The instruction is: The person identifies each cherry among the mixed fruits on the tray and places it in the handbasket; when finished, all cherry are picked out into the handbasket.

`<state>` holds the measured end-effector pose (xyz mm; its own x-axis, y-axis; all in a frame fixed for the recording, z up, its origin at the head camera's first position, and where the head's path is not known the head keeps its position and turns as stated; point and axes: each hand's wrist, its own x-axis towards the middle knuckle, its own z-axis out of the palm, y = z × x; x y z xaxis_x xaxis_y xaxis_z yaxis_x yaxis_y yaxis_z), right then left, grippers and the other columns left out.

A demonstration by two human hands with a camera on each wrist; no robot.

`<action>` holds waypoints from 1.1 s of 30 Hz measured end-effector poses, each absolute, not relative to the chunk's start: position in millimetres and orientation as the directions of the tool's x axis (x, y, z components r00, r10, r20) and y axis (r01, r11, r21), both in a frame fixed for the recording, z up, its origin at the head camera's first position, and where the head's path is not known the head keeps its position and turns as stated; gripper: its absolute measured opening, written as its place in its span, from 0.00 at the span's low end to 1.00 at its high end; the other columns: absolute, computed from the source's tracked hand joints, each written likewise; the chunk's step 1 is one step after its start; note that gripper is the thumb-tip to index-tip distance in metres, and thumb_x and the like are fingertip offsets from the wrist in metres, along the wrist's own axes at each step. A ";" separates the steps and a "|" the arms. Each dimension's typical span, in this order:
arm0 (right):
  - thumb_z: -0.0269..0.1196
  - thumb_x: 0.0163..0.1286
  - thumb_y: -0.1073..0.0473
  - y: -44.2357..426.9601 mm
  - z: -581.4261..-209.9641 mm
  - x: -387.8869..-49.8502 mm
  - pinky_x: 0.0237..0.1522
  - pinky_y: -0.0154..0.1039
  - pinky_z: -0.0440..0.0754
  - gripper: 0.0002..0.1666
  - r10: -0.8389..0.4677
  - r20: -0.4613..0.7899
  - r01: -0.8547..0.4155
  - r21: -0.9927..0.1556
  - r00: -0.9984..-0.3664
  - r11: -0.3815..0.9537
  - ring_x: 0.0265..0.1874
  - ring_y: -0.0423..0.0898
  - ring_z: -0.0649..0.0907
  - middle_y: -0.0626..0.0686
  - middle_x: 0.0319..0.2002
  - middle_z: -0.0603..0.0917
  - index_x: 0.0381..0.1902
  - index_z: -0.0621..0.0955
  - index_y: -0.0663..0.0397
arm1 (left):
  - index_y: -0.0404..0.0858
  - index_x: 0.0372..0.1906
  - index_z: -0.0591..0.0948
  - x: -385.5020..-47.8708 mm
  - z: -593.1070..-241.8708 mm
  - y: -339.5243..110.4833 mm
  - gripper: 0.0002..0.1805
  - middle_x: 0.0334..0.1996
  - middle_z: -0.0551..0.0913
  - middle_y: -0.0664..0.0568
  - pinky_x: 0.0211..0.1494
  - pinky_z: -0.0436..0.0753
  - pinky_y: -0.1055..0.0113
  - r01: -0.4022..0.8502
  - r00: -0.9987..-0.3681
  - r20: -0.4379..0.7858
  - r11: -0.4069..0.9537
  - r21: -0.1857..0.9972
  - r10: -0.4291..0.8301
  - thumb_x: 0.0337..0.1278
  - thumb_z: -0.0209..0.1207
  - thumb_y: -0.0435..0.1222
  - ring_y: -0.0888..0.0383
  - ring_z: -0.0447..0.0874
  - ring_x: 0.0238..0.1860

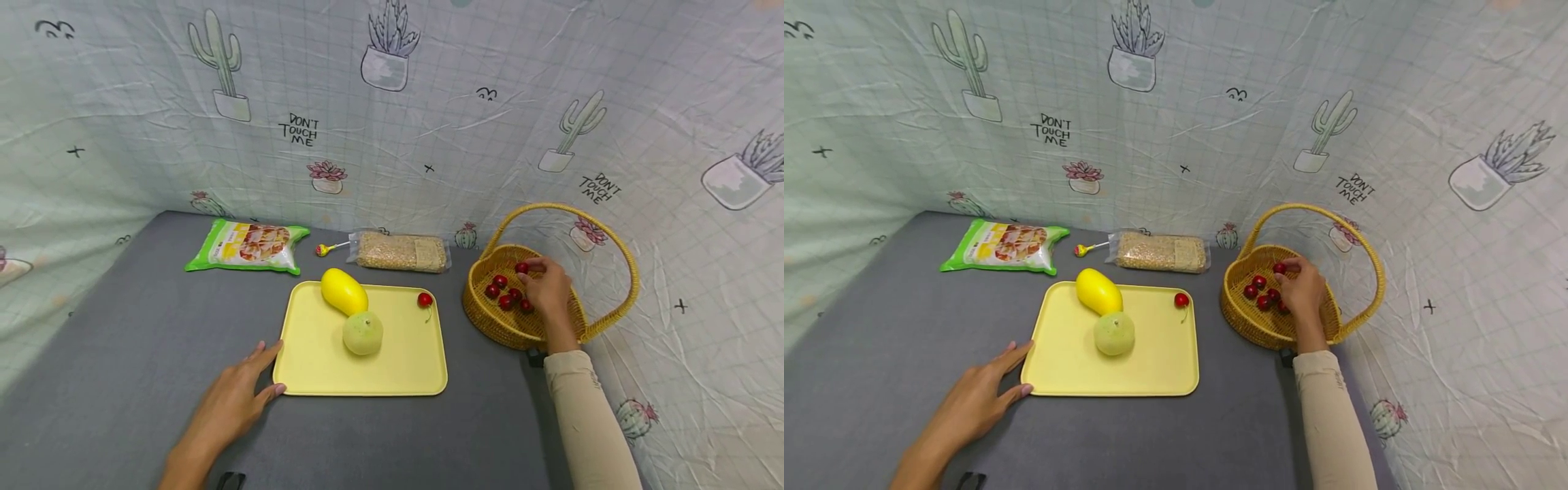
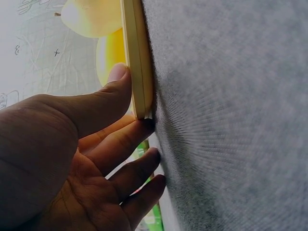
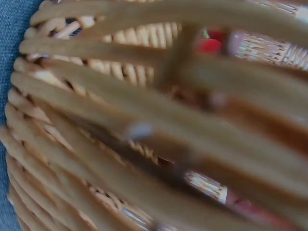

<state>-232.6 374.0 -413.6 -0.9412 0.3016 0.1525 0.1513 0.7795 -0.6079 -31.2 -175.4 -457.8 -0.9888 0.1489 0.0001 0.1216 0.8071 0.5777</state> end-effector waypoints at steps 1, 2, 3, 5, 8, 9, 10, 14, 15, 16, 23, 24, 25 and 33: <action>0.68 0.77 0.58 374.9 -415.3 -233.2 0.67 0.64 0.73 0.19 0.304 0.154 0.154 -0.604 -0.940 0.782 0.51 0.63 0.84 0.63 0.60 0.88 0.62 0.84 0.56 | 0.38 0.79 0.72 -31.3 -457.8 -175.2 0.43 0.73 0.73 0.27 0.66 0.78 0.30 0.120 -0.989 -0.002 0.807 0.578 0.149 0.58 0.76 0.37 0.30 0.75 0.73; 0.68 0.76 0.58 375.8 -417.0 -233.7 0.67 0.63 0.73 0.19 0.307 0.156 0.156 -0.601 -0.939 0.784 0.50 0.63 0.84 0.63 0.60 0.88 0.61 0.84 0.56 | 0.38 0.79 0.72 -31.3 -457.9 -175.0 0.43 0.73 0.73 0.27 0.66 0.78 0.30 0.119 -0.989 -0.006 0.808 0.578 0.149 0.58 0.76 0.38 0.30 0.75 0.73; 0.68 0.76 0.58 376.6 -418.8 -234.1 0.65 0.62 0.75 0.19 0.309 0.160 0.158 -0.595 -0.938 0.788 0.49 0.63 0.84 0.63 0.59 0.88 0.61 0.84 0.56 | 0.39 0.79 0.72 -31.4 -457.8 -174.8 0.43 0.73 0.73 0.27 0.66 0.78 0.30 0.116 -0.989 -0.009 0.808 0.578 0.149 0.58 0.76 0.38 0.31 0.75 0.73; 0.69 0.76 0.59 378.0 -421.8 -234.7 0.60 0.60 0.77 0.18 0.314 0.169 0.159 -0.590 -0.934 0.792 0.46 0.62 0.84 0.63 0.59 0.89 0.60 0.85 0.56 | 0.39 0.79 0.72 -31.7 -457.7 -174.4 0.44 0.73 0.73 0.28 0.67 0.78 0.31 0.112 -0.989 -0.015 0.809 0.577 0.148 0.58 0.76 0.38 0.31 0.74 0.74; 0.69 0.75 0.59 380.1 -426.0 -236.2 0.51 0.55 0.78 0.17 0.322 0.181 0.162 -0.583 -0.929 0.796 0.41 0.60 0.84 0.62 0.57 0.90 0.59 0.86 0.55 | 0.39 0.79 0.71 -32.2 -457.3 -174.0 0.44 0.74 0.72 0.27 0.67 0.78 0.31 0.108 -0.989 -0.022 0.810 0.576 0.147 0.59 0.76 0.38 0.30 0.74 0.74; 0.70 0.75 0.59 380.9 -427.2 -237.0 0.49 0.53 0.78 0.17 0.323 0.184 0.162 -0.581 -0.928 0.797 0.40 0.59 0.83 0.62 0.57 0.90 0.59 0.86 0.55 | 0.38 0.79 0.71 -32.4 -457.1 -173.9 0.44 0.74 0.72 0.27 0.68 0.77 0.31 0.107 -0.989 -0.023 0.809 0.578 0.147 0.59 0.76 0.38 0.30 0.74 0.74; 0.70 0.75 0.59 381.6 -428.3 -237.7 0.47 0.52 0.78 0.17 0.321 0.186 0.159 -0.582 -0.929 0.798 0.38 0.59 0.83 0.63 0.57 0.90 0.59 0.86 0.55 | 0.38 0.79 0.71 -32.5 -456.9 -173.9 0.44 0.74 0.72 0.27 0.68 0.77 0.30 0.106 -0.989 -0.023 0.809 0.578 0.147 0.59 0.76 0.38 0.30 0.73 0.74; 0.71 0.74 0.59 383.7 -431.6 -240.1 0.47 0.52 0.78 0.17 0.321 0.181 0.166 -0.572 -0.930 0.803 0.35 0.57 0.83 0.63 0.55 0.90 0.58 0.86 0.56 | 0.38 0.79 0.71 -32.3 -456.3 -173.8 0.44 0.74 0.72 0.27 0.68 0.77 0.30 0.110 -0.989 -0.015 0.809 0.577 0.145 0.59 0.76 0.37 0.30 0.74 0.74; 0.71 0.74 0.60 384.0 -432.2 -240.5 0.48 0.53 0.79 0.17 0.319 0.175 0.168 -0.571 -0.931 0.803 0.35 0.57 0.83 0.64 0.55 0.90 0.58 0.86 0.56 | 0.38 0.79 0.71 -32.2 -456.2 -173.8 0.44 0.74 0.72 0.27 0.67 0.78 0.30 0.112 -0.989 -0.011 0.810 0.576 0.145 0.59 0.76 0.37 0.30 0.74 0.74; 0.71 0.73 0.60 384.4 -432.6 -240.6 0.49 0.55 0.79 0.17 0.319 0.168 0.173 -0.568 -0.933 0.804 0.35 0.58 0.83 0.64 0.55 0.90 0.58 0.86 0.56 | 0.38 0.79 0.72 -32.0 -456.2 -173.7 0.43 0.73 0.72 0.27 0.67 0.78 0.31 0.114 -0.989 -0.009 0.811 0.573 0.145 0.59 0.76 0.37 0.30 0.74 0.73; 0.71 0.72 0.59 386.4 -434.8 -241.0 0.65 0.62 0.77 0.19 0.317 0.114 0.206 -0.547 -0.942 0.811 0.55 0.65 0.84 0.63 0.55 0.90 0.58 0.86 0.57 | 0.38 0.79 0.72 -30.9 -456.6 -173.0 0.44 0.73 0.73 0.27 0.67 0.78 0.31 0.108 -0.990 -0.013 0.813 0.572 0.141 0.58 0.76 0.37 0.30 0.75 0.73; 0.71 0.72 0.59 386.7 -435.0 -241.2 0.66 0.62 0.76 0.19 0.317 0.106 0.213 -0.543 -0.942 0.813 0.57 0.65 0.84 0.63 0.55 0.90 0.58 0.86 0.57 | 0.38 0.79 0.72 -30.8 -456.6 -172.9 0.44 0.73 0.73 0.27 0.67 0.78 0.31 0.106 -0.990 -0.015 0.813 0.573 0.140 0.58 0.76 0.37 0.30 0.75 0.73; 0.72 0.72 0.59 386.8 -435.1 -241.4 0.66 0.62 0.76 0.19 0.317 0.097 0.218 -0.541 -0.943 0.813 0.59 0.64 0.83 0.63 0.55 0.90 0.58 0.86 0.57 | 0.38 0.79 0.72 -30.8 -456.7 -172.8 0.44 0.73 0.73 0.27 0.67 0.78 0.31 0.105 -0.990 -0.017 0.813 0.572 0.139 0.58 0.76 0.37 0.30 0.75 0.73; 0.71 0.72 0.56 387.1 -433.8 -242.2 0.59 0.61 0.80 0.20 0.324 0.027 0.270 -0.491 -0.946 0.829 0.58 0.63 0.84 0.60 0.56 0.90 0.59 0.87 0.55 | 0.38 0.79 0.71 -31.2 -456.8 -171.8 0.44 0.74 0.72 0.27 0.68 0.78 0.31 0.091 -0.990 -0.035 0.818 0.569 0.134 0.58 0.76 0.37 0.30 0.74 0.74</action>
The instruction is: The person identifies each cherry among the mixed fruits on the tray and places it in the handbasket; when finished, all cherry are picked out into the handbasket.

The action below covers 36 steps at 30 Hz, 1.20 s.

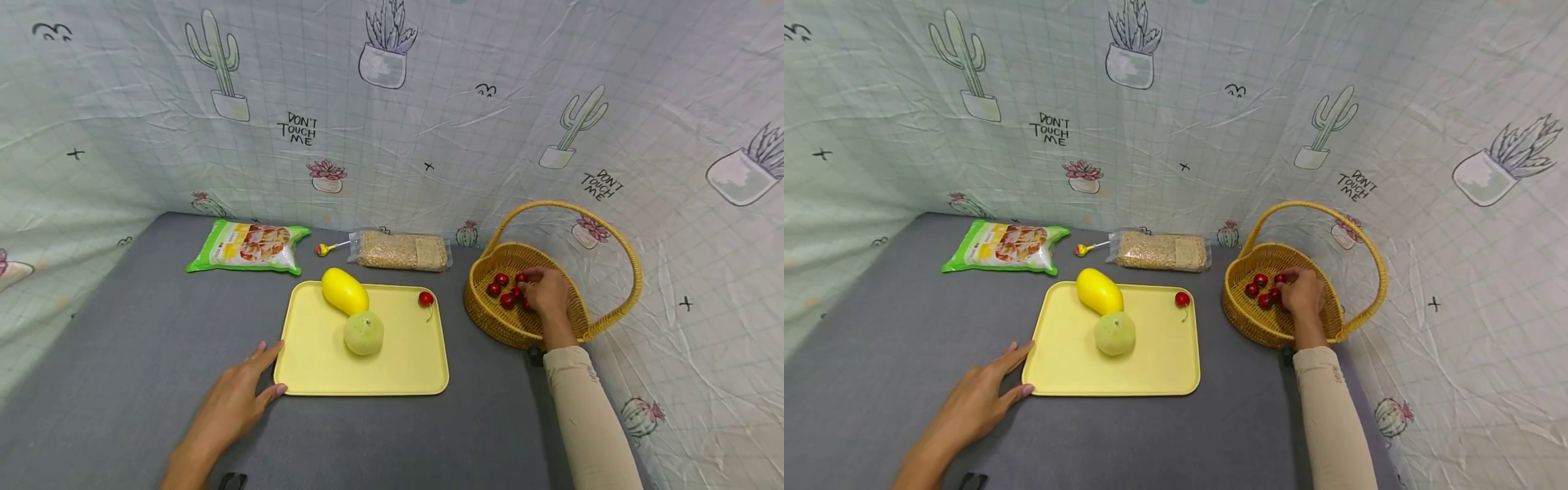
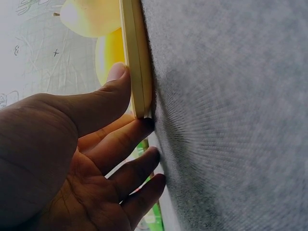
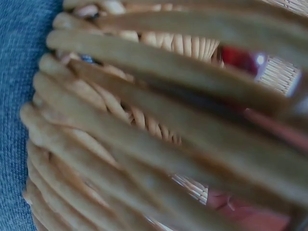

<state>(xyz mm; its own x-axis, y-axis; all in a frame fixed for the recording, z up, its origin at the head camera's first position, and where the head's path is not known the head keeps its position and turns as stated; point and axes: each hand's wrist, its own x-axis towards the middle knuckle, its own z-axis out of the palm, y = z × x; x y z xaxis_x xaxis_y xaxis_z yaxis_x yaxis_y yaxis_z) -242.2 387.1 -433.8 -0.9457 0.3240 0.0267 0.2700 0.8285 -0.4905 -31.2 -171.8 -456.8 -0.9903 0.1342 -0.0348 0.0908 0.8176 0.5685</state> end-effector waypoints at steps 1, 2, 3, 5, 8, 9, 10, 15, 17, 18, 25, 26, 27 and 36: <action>0.70 0.72 0.56 387.1 -433.3 -242.2 0.59 0.61 0.80 0.20 0.325 0.020 0.275 -0.485 -0.946 0.830 0.58 0.63 0.83 0.60 0.56 0.90 0.59 0.87 0.55 | 0.38 0.79 0.71 -31.2 -456.7 -171.7 0.44 0.74 0.71 0.27 0.68 0.77 0.30 0.089 -0.990 -0.037 0.818 0.568 0.133 0.58 0.76 0.37 0.30 0.74 0.74; 0.70 0.73 0.56 386.8 -432.7 -242.0 0.59 0.61 0.80 0.20 0.325 0.014 0.279 -0.482 -0.946 0.831 0.58 0.64 0.83 0.60 0.56 0.90 0.59 0.87 0.55 | 0.38 0.79 0.71 -31.3 -456.7 -171.6 0.44 0.74 0.71 0.27 0.68 0.77 0.30 0.088 -0.990 -0.038 0.818 0.569 0.133 0.58 0.76 0.37 0.30 0.74 0.74; 0.70 0.73 0.56 386.8 -432.3 -242.0 0.58 0.61 0.81 0.20 0.325 0.008 0.282 -0.477 -0.946 0.833 0.58 0.64 0.83 0.61 0.57 0.90 0.59 0.87 0.55 | 0.38 0.79 0.71 -31.2 -456.6 -171.5 0.44 0.74 0.71 0.27 0.68 0.77 0.30 0.086 -0.991 -0.039 0.819 0.567 0.131 0.58 0.76 0.37 0.30 0.74 0.74; 0.69 0.73 0.57 386.6 -431.6 -241.8 0.58 0.62 0.81 0.20 0.326 -0.009 0.292 -0.473 -0.945 0.831 0.59 0.65 0.82 0.61 0.58 0.90 0.60 0.88 0.56 | 0.38 0.79 0.71 -31.2 -456.5 -171.4 0.44 0.74 0.71 0.27 0.67 0.78 0.30 0.086 -0.991 -0.037 0.819 0.568 0.130 0.58 0.76 0.37 0.30 0.74 0.74; 0.68 0.74 0.57 385.9 -430.6 -241.6 0.59 0.63 0.81 0.20 0.324 -0.029 0.299 -0.473 -0.946 0.829 0.61 0.66 0.81 0.62 0.59 0.89 0.61 0.87 0.56 | 0.38 0.79 0.72 -31.0 -456.4 -171.3 0.44 0.74 0.72 0.27 0.67 0.78 0.30 0.086 -0.991 -0.035 0.819 0.568 0.128 0.58 0.77 0.37 0.30 0.74 0.74; 0.68 0.75 0.57 385.6 -430.3 -241.6 0.59 0.63 0.81 0.20 0.323 -0.032 0.299 -0.473 -0.946 0.829 0.61 0.66 0.81 0.62 0.59 0.89 0.61 0.87 0.57 | 0.38 0.79 0.72 -31.1 -456.5 -171.3 0.44 0.74 0.72 0.27 0.67 0.78 0.30 0.086 -0.991 -0.034 0.819 0.568 0.128 0.58 0.77 0.37 0.30 0.74 0.74; 0.68 0.75 0.57 385.5 -430.3 -241.7 0.59 0.63 0.81 0.20 0.320 -0.033 0.297 -0.474 -0.947 0.829 0.61 0.66 0.81 0.63 0.59 0.89 0.61 0.87 0.57 | 0.38 0.79 0.72 -31.0 -456.5 -171.2 0.44 0.74 0.72 0.27 0.67 0.78 0.30 0.086 -0.991 -0.034 0.819 0.568 0.128 0.58 0.77 0.37 0.30 0.74 0.74; 0.67 0.76 0.57 386.5 -430.4 -242.8 0.65 0.63 0.79 0.22 0.297 0.007 0.257 -0.485 -0.955 0.836 0.64 0.66 0.81 0.62 0.62 0.88 0.64 0.85 0.58 | 0.38 0.79 0.72 -31.0 -456.6 -170.8 0.44 0.74 0.72 0.27 0.67 0.78 0.30 0.082 -0.991 -0.038 0.819 0.567 0.126 0.58 0.76 0.37 0.30 0.74 0.73; 0.67 0.77 0.57 386.1 -430.2 -242.6 0.67 0.62 0.78 0.22 0.292 0.048 0.229 -0.504 -0.955 0.833 0.65 0.65 0.81 0.62 0.63 0.87 0.65 0.85 0.57 | 0.38 0.79 0.72 -30.7 -456.5 -170.7 0.44 0.74 0.72 0.27 0.67 0.78 0.30 0.083 -0.992 -0.035 0.819 0.568 0.125 0.58 0.76 0.37 0.30 0.74 0.73; 0.66 0.77 0.57 385.7 -430.4 -242.5 0.65 0.62 0.79 0.22 0.292 0.075 0.214 -0.517 -0.953 0.829 0.63 0.64 0.82 0.61 0.63 0.87 0.66 0.84 0.57 | 0.38 0.79 0.72 -30.6 -456.4 -170.7 0.44 0.74 0.72 0.27 0.67 0.78 0.30 0.084 -0.992 -0.031 0.817 0.570 0.124 0.58 0.76 0.37 0.30 0.74 0.73; 0.67 0.77 0.60 378.8 -432.0 -241.0 0.36 0.38 0.78 0.16 0.364 0.382 0.064 -0.611 -0.849 0.789 0.33 0.48 0.84 0.58 0.53 0.92 0.59 0.88 0.53 | 0.38 0.79 0.72 -29.3 -455.6 -170.4 0.43 0.73 0.73 0.27 0.68 0.78 0.31 0.088 -0.993 -0.014 0.810 0.580 0.119 0.59 0.76 0.36 0.31 0.74 0.74; 0.68 0.76 0.60 377.6 -431.9 -240.9 0.34 0.34 0.75 0.14 0.381 0.432 0.036 -0.622 -0.818 0.782 0.31 0.43 0.82 0.57 0.50 0.93 0.56 0.89 0.53 | 0.38 0.79 0.72 -29.3 -455.5 -170.4 0.42 0.73 0.73 0.27 0.67 0.78 0.31 0.088 -0.993 -0.014 0.810 0.580 0.118 0.59 0.76 0.36 0.31 0.74 0.74; 0.69 0.75 0.59 376.6 -431.6 -240.8 0.32 0.31 0.73 0.13 0.395 0.478 0.008 -0.629 -0.785 0.777 0.29 0.38 0.80 0.56 0.48 0.93 0.54 0.90 0.53 | 0.38 0.79 0.72 -29.4 -455.5 -170.5 0.42 0.73 0.73 0.28 0.67 0.78 0.31 0.088 -0.993 -0.015 0.810 0.580 0.119 0.59 0.76 0.36 0.31 0.74 0.74; 0.75 0.69 0.58 364.8 -424.9 -233.9 0.30 0.21 0.67 0.09 0.396 0.709 -0.223 -0.608 -0.583 0.762 0.23 0.29 0.75 0.56 0.38 0.93 0.43 0.92 0.57 | 0.38 0.78 0.72 -29.8 -454.1 -171.9 0.42 0.73 0.73 0.28 0.67 0.78 0.31 0.098 -0.992 -0.007 0.806 0.584 0.125 0.59 0.76 0.36 0.31 0.74 0.74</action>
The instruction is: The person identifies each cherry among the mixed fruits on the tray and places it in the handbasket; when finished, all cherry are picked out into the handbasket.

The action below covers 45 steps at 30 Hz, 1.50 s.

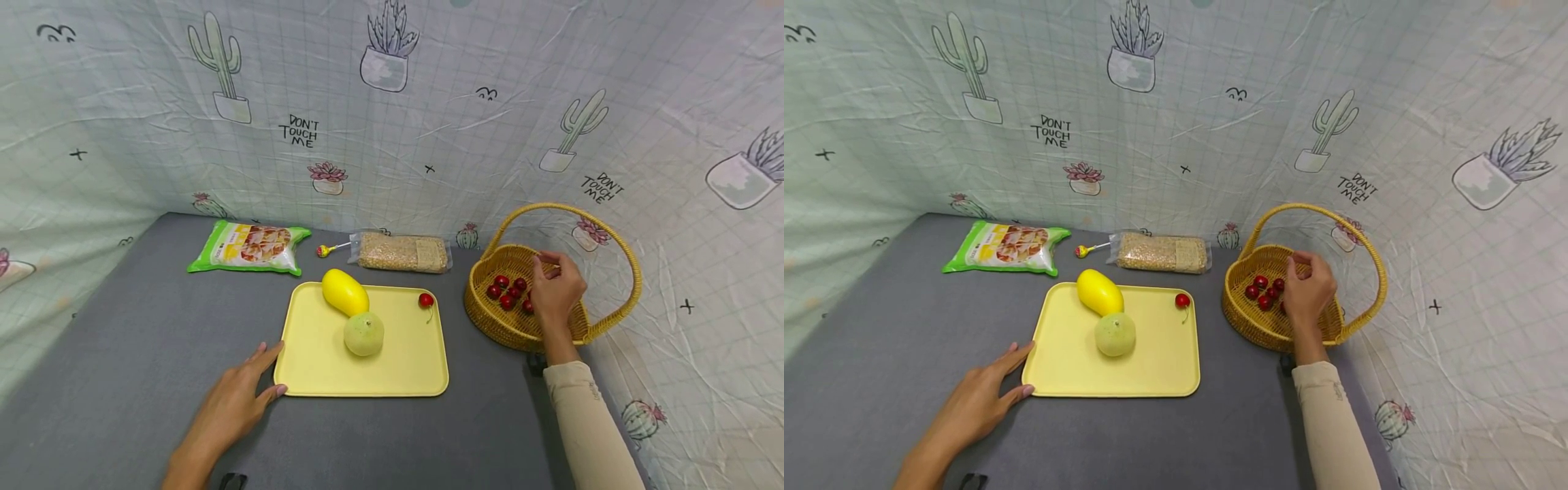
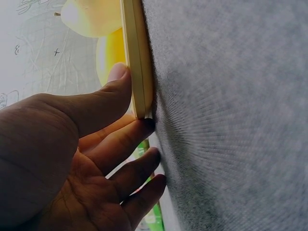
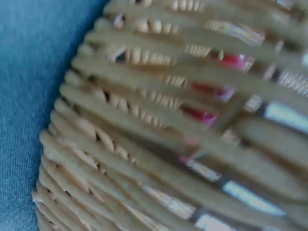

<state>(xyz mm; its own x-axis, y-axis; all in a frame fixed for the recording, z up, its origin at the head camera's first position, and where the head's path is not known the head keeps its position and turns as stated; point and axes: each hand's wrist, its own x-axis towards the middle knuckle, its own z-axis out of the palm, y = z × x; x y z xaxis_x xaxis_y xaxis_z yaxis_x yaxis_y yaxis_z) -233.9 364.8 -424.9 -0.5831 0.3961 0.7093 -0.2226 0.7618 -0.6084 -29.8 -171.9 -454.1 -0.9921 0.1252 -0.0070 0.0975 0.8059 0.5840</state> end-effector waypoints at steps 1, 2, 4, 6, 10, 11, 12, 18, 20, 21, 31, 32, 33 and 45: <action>0.76 0.68 0.59 362.3 -423.8 -232.0 0.31 0.20 0.67 0.09 0.389 0.723 -0.245 -0.603 -0.571 0.759 0.23 0.32 0.76 0.57 0.38 0.93 0.43 0.92 0.58 | 0.38 0.78 0.72 -29.9 -454.0 -171.9 0.42 0.73 0.73 0.28 0.67 0.78 0.31 0.100 -0.992 -0.005 0.806 0.583 0.126 0.59 0.76 0.36 0.31 0.74 0.74; 0.77 0.67 0.59 359.6 -422.6 -230.1 0.31 0.19 0.68 0.09 0.382 0.735 -0.267 -0.597 -0.560 0.757 0.23 0.36 0.77 0.57 0.37 0.93 0.43 0.92 0.58 | 0.38 0.78 0.72 -29.9 -453.8 -171.9 0.42 0.73 0.73 0.28 0.67 0.78 0.31 0.101 -0.992 -0.003 0.806 0.583 0.127 0.59 0.76 0.36 0.31 0.74 0.74; 0.77 0.66 0.59 353.8 -419.6 -225.9 0.32 0.19 0.68 0.10 0.367 0.756 -0.306 -0.584 -0.542 0.752 0.23 0.42 0.78 0.57 0.37 0.93 0.42 0.92 0.58 | 0.38 0.78 0.72 -29.9 -453.4 -172.0 0.42 0.73 0.73 0.28 0.67 0.79 0.31 0.104 -0.992 0.000 0.806 0.582 0.128 0.59 0.76 0.36 0.31 0.75 0.74; 0.78 0.66 0.57 347.6 -416.6 -221.7 0.32 0.19 0.68 0.11 0.348 0.776 -0.340 -0.567 -0.526 0.750 0.23 0.46 0.79 0.57 0.36 0.93 0.41 0.92 0.58 | 0.38 0.78 0.72 -29.9 -453.0 -171.9 0.42 0.73 0.73 0.28 0.67 0.78 0.31 0.104 -0.992 -0.002 0.807 0.581 0.129 0.59 0.76 0.36 0.31 0.74 0.74; 0.79 0.65 0.58 331.5 -409.1 -210.9 0.31 0.23 0.70 0.12 0.320 0.806 -0.403 -0.542 -0.498 0.738 0.22 0.48 0.77 0.60 0.34 0.92 0.40 0.92 0.61 | 0.38 0.78 0.72 -29.9 -452.3 -171.7 0.43 0.73 0.73 0.28 0.68 0.78 0.31 0.100 -0.992 -0.009 0.810 0.578 0.129 0.59 0.76 0.36 0.32 0.74 0.74; 0.79 0.64 0.59 326.2 -406.8 -207.2 0.30 0.24 0.70 0.12 0.314 0.812 -0.417 -0.536 -0.492 0.734 0.22 0.49 0.77 0.62 0.34 0.91 0.40 0.91 0.62 | 0.38 0.79 0.72 -29.9 -452.3 -171.6 0.43 0.73 0.73 0.28 0.67 0.78 0.31 0.098 -0.992 -0.012 0.812 0.575 0.129 0.59 0.76 0.36 0.32 0.74 0.74; 0.79 0.64 0.61 320.3 -404.1 -203.0 0.29 0.25 0.70 0.12 0.310 0.818 -0.430 -0.532 -0.485 0.730 0.21 0.50 0.76 0.63 0.33 0.91 0.40 0.91 0.64 | 0.38 0.79 0.72 -29.9 -452.2 -171.6 0.43 0.73 0.73 0.28 0.67 0.78 0.31 0.097 -0.992 -0.015 0.814 0.573 0.128 0.59 0.76 0.37 0.31 0.74 0.74; 0.78 0.58 0.72 285.1 -386.6 -174.3 0.27 0.28 0.71 0.11 0.264 0.839 -0.515 -0.508 -0.475 0.690 0.19 0.63 0.75 0.70 0.32 0.88 0.38 0.89 0.72 | 0.38 0.79 0.72 -30.4 -452.3 -171.6 0.43 0.73 0.73 0.28 0.66 0.79 0.31 0.090 -0.991 -0.030 0.819 0.566 0.130 0.59 0.76 0.37 0.31 0.74 0.74; 0.78 0.57 0.74 279.2 -386.5 -169.6 0.26 0.27 0.70 0.12 0.239 0.845 -0.539 -0.497 -0.478 0.680 0.18 0.63 0.75 0.70 0.32 0.87 0.38 0.88 0.73 | 0.38 0.79 0.72 -30.6 -452.4 -171.6 0.43 0.73 0.73 0.28 0.66 0.79 0.31 0.088 -0.991 -0.034 0.820 0.566 0.130 0.59 0.76 0.37 0.31 0.75 0.73; 0.78 0.56 0.74 277.8 -388.4 -168.8 0.26 0.28 0.69 0.12 0.226 0.848 -0.548 -0.490 -0.479 0.678 0.18 0.62 0.75 0.70 0.31 0.87 0.38 0.88 0.73 | 0.38 0.79 0.72 -30.6 -452.4 -171.6 0.43 0.73 0.73 0.28 0.66 0.79 0.31 0.087 -0.991 -0.036 0.820 0.566 0.130 0.59 0.76 0.37 0.31 0.75 0.73; 0.82 0.57 0.65 271.7 -422.5 -173.2 0.26 0.32 0.74 0.16 0.055 0.837 -0.595 -0.432 -0.545 0.677 0.20 0.49 0.78 0.58 0.33 0.90 0.44 0.92 0.57 | 0.38 0.79 0.72 -29.7 -452.8 -170.3 0.43 0.73 0.73 0.27 0.66 0.79 0.31 0.088 -0.991 -0.032 0.827 0.556 0.127 0.59 0.76 0.38 0.31 0.75 0.73; 0.82 0.57 0.65 269.5 -424.2 -172.7 0.26 0.34 0.74 0.16 0.039 0.832 -0.598 -0.430 -0.554 0.676 0.21 0.49 0.78 0.57 0.34 0.90 0.44 0.92 0.56 | 0.38 0.79 0.72 -29.6 -452.9 -170.1 0.43 0.73 0.73 0.27 0.66 0.79 0.31 0.086 -0.991 -0.034 0.827 0.556 0.127 0.59 0.76 0.38 0.31 0.74 0.73; 0.82 0.58 0.64 267.4 -425.9 -172.0 0.26 0.34 0.74 0.17 0.024 0.825 -0.599 -0.429 -0.565 0.676 0.21 0.49 0.78 0.57 0.34 0.90 0.45 0.92 0.55 | 0.38 0.79 0.72 -29.6 -452.9 -170.0 0.43 0.73 0.73 0.27 0.66 0.79 0.31 0.085 -0.991 -0.036 0.827 0.556 0.126 0.59 0.76 0.38 0.31 0.74 0.73; 0.82 0.58 0.61 243.6 -442.5 -165.3 0.22 0.35 0.73 0.23 -0.167 0.647 -0.522 -0.406 -0.744 0.750 0.19 0.41 0.76 0.55 0.34 0.87 0.52 0.91 0.52 | 0.39 0.79 0.71 -30.0 -453.0 -170.0 0.43 0.74 0.72 0.27 0.66 0.78 0.30 0.079 -0.991 -0.048 0.828 0.555 0.127 0.60 0.75 0.38 0.31 0.74 0.74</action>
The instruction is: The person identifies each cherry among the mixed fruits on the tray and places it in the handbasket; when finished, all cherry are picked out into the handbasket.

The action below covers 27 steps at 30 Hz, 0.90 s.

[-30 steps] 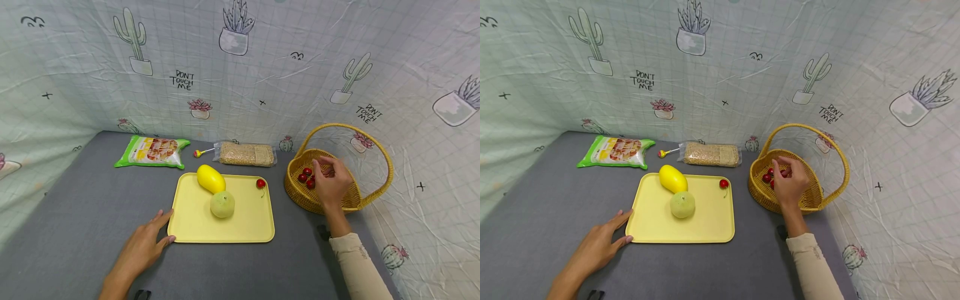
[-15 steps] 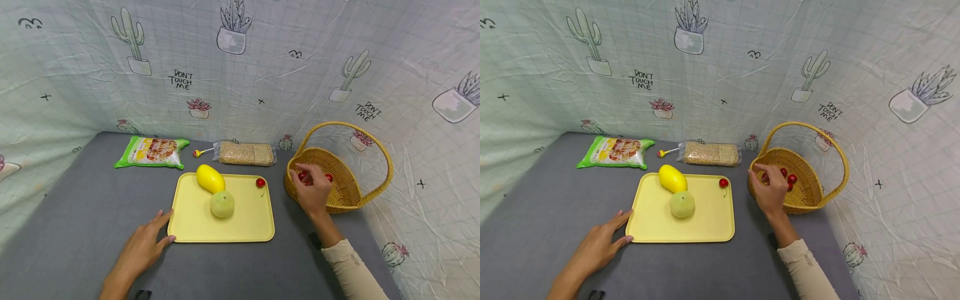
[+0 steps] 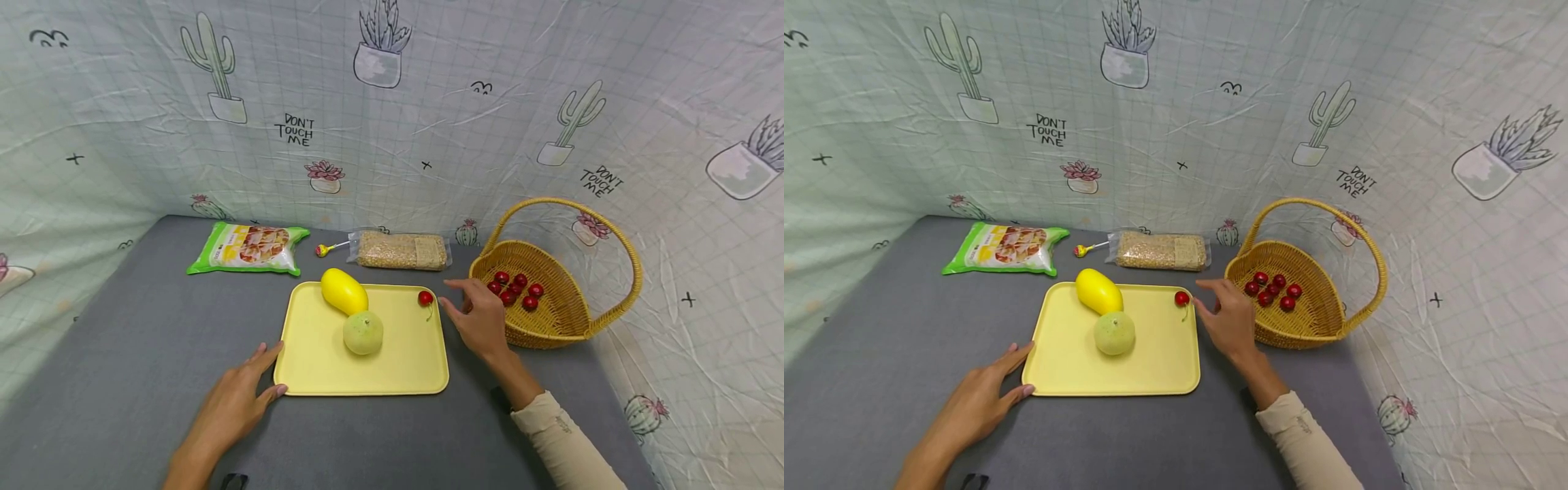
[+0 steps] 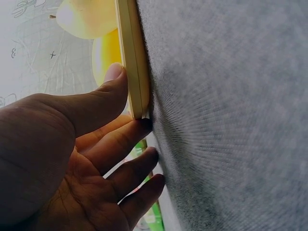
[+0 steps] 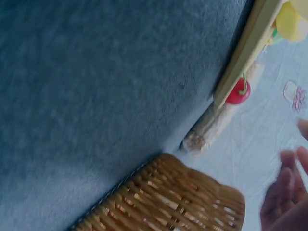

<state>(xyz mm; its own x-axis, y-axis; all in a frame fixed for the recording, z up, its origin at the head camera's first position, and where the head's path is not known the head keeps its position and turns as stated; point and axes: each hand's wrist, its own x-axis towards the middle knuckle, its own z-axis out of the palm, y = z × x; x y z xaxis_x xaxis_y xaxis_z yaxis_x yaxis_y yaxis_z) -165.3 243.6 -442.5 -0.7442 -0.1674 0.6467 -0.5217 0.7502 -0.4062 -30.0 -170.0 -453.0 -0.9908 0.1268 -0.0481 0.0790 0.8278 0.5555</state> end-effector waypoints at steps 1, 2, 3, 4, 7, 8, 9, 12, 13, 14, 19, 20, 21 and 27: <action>0.82 0.58 0.60 241.9 -443.6 -165.0 0.21 0.35 0.72 0.24 -0.184 0.613 -0.503 -0.401 -0.769 0.766 0.19 0.40 0.75 0.54 0.35 0.87 0.53 0.90 0.51 | 0.39 0.79 0.71 -30.2 -453.0 -170.0 0.43 0.74 0.72 0.27 0.67 0.78 0.30 0.079 -0.991 -0.048 0.828 0.555 0.127 0.60 0.75 0.38 0.30 0.74 0.74; 0.82 0.59 0.60 240.3 -444.5 -164.7 0.21 0.34 0.71 0.24 -0.197 0.573 -0.482 -0.402 -0.796 0.779 0.19 0.39 0.74 0.55 0.37 0.88 0.54 0.90 0.50 | 0.39 0.79 0.71 -30.3 -453.1 -170.0 0.43 0.74 0.72 0.27 0.66 0.78 0.30 0.080 -0.991 -0.048 0.828 0.556 0.127 0.60 0.75 0.38 0.30 0.74 0.74; 0.82 0.59 0.60 238.8 -445.7 -164.5 0.20 0.34 0.71 0.25 -0.206 0.532 -0.459 -0.401 -0.821 0.793 0.19 0.38 0.74 0.55 0.41 0.89 0.55 0.90 0.49 | 0.38 0.79 0.71 -30.4 -453.2 -169.9 0.43 0.74 0.72 0.27 0.66 0.78 0.30 0.080 -0.991 -0.048 0.828 0.555 0.128 0.60 0.75 0.38 0.30 0.74 0.74; 0.82 0.60 0.60 237.4 -446.6 -164.5 0.19 0.34 0.70 0.26 -0.210 0.490 -0.433 -0.402 -0.846 0.806 0.19 0.38 0.74 0.55 0.44 0.89 0.56 0.90 0.48 | 0.38 0.79 0.71 -30.4 -453.4 -169.9 0.43 0.74 0.72 0.27 0.66 0.78 0.30 0.080 -0.991 -0.049 0.828 0.555 0.128 0.60 0.76 0.38 0.30 0.74 0.73; 0.80 0.63 0.57 233.6 -448.1 -165.0 0.17 0.34 0.70 0.26 -0.209 0.370 -0.360 -0.405 -0.905 0.840 0.19 0.38 0.73 0.56 0.50 0.89 0.60 0.89 0.46 | 0.38 0.79 0.71 -30.2 -453.8 -170.0 0.43 0.73 0.72 0.27 0.66 0.79 0.31 0.081 -0.990 -0.048 0.828 0.554 0.129 0.59 0.76 0.38 0.30 0.75 0.73; 0.80 0.63 0.56 232.4 -448.4 -165.6 0.17 0.34 0.70 0.27 -0.208 0.338 -0.341 -0.406 -0.918 0.848 0.20 0.38 0.74 0.56 0.52 0.89 0.60 0.88 0.45 | 0.38 0.79 0.71 -30.2 -454.0 -170.1 0.43 0.73 0.72 0.27 0.66 0.79 0.31 0.083 -0.991 -0.045 0.828 0.554 0.130 0.59 0.76 0.38 0.30 0.75 0.73; 0.79 0.64 0.55 231.4 -448.7 -166.3 0.17 0.34 0.70 0.27 -0.206 0.309 -0.324 -0.403 -0.928 0.856 0.20 0.38 0.74 0.56 0.53 0.89 0.61 0.88 0.44 | 0.38 0.79 0.71 -30.0 -454.2 -170.2 0.43 0.73 0.72 0.27 0.66 0.79 0.31 0.085 -0.991 -0.043 0.828 0.554 0.130 0.59 0.76 0.38 0.30 0.75 0.73; 0.79 0.66 0.53 228.5 -448.6 -168.5 0.17 0.35 0.71 0.27 -0.205 0.248 -0.293 -0.404 -0.947 0.866 0.20 0.38 0.75 0.56 0.55 0.88 0.62 0.88 0.43 | 0.38 0.79 0.72 -29.9 -454.4 -170.3 0.43 0.73 0.73 0.27 0.66 0.79 0.31 0.090 -0.991 -0.033 0.827 0.555 0.130 0.59 0.76 0.37 0.30 0.75 0.72; 0.78 0.66 0.53 227.5 -448.4 -169.3 0.17 0.35 0.71 0.27 -0.208 0.235 -0.290 -0.405 -0.950 0.867 0.20 0.38 0.75 0.56 0.56 0.88 0.62 0.88 0.43 | 0.38 0.79 0.72 -29.8 -454.5 -170.4 0.43 0.73 0.73 0.27 0.66 0.79 0.31 0.090 -0.991 -0.031 0.827 0.555 0.129 0.59 0.76 0.37 0.30 0.75 0.72; 0.78 0.66 0.53 226.5 -447.9 -169.7 0.17 0.35 0.72 0.27 -0.211 0.221 -0.287 -0.406 -0.952 0.868 0.20 0.38 0.75 0.57 0.57 0.88 0.62 0.88 0.43 | 0.38 0.79 0.72 -29.8 -454.6 -170.5 0.43 0.73 0.73 0.27 0.66 0.79 0.31 0.089 -0.991 -0.030 0.827 0.555 0.127 0.59 0.76 0.37 0.30 0.75 0.72; 0.78 0.67 0.53 221.1 -445.5 -170.7 0.18 0.36 0.72 0.26 -0.208 0.155 -0.255 -0.420 -0.966 0.871 0.21 0.40 0.75 0.57 0.58 0.88 0.62 0.88 0.45 | 0.39 0.79 0.72 -29.8 -454.4 -170.4 0.43 0.74 0.72 0.27 0.66 0.79 0.30 0.080 -0.991 -0.042 0.827 0.557 0.124 0.59 0.76 0.38 0.30 0.75 0.73; 0.78 0.67 0.53 220.1 -445.2 -170.8 0.18 0.36 0.72 0.26 -0.206 0.144 -0.248 -0.424 -0.968 0.871 0.21 0.40 0.75 0.57 0.58 0.88 0.62 0.88 0.45 | 0.39 0.79 0.71 -29.9 -454.3 -170.3 0.43 0.74 0.72 0.27 0.66 0.79 0.30 0.078 -0.991 -0.046 0.827 0.557 0.124 0.59 0.76 0.38 0.30 0.75 0.73; 0.78 0.67 0.53 219.1 -445.2 -171.2 0.18 0.36 0.72 0.26 -0.203 0.135 -0.242 -0.426 -0.970 0.872 0.20 0.40 0.75 0.57 0.57 0.88 0.62 0.88 0.45 | 0.39 0.79 0.71 -29.9 -454.2 -170.3 0.43 0.74 0.72 0.27 0.66 0.79 0.30 0.077 -0.991 -0.048 0.827 0.557 0.124 0.59 0.76 0.38 0.30 0.75 0.73; 0.78 0.66 0.52 214.8 -446.3 -174.0 0.24 0.39 0.77 0.25 -0.196 0.145 -0.239 -0.407 -0.970 0.882 0.28 0.46 0.83 0.56 0.56 0.88 0.60 0.89 0.44 | 0.39 0.79 0.71 -30.1 -453.7 -170.7 0.43 0.74 0.72 0.27 0.66 0.78 0.30 0.077 -0.991 -0.047 0.824 0.562 0.125 0.60 0.75 0.38 0.30 0.74 0.73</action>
<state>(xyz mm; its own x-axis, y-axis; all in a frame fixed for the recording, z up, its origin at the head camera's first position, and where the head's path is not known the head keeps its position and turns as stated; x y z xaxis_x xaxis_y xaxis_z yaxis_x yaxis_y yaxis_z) -174.0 214.8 -446.3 -0.9697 -0.1965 0.1451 -0.2395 0.8816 -0.4068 -30.1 -170.7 -453.7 -0.9911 0.1248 -0.0466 0.0773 0.8238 0.5616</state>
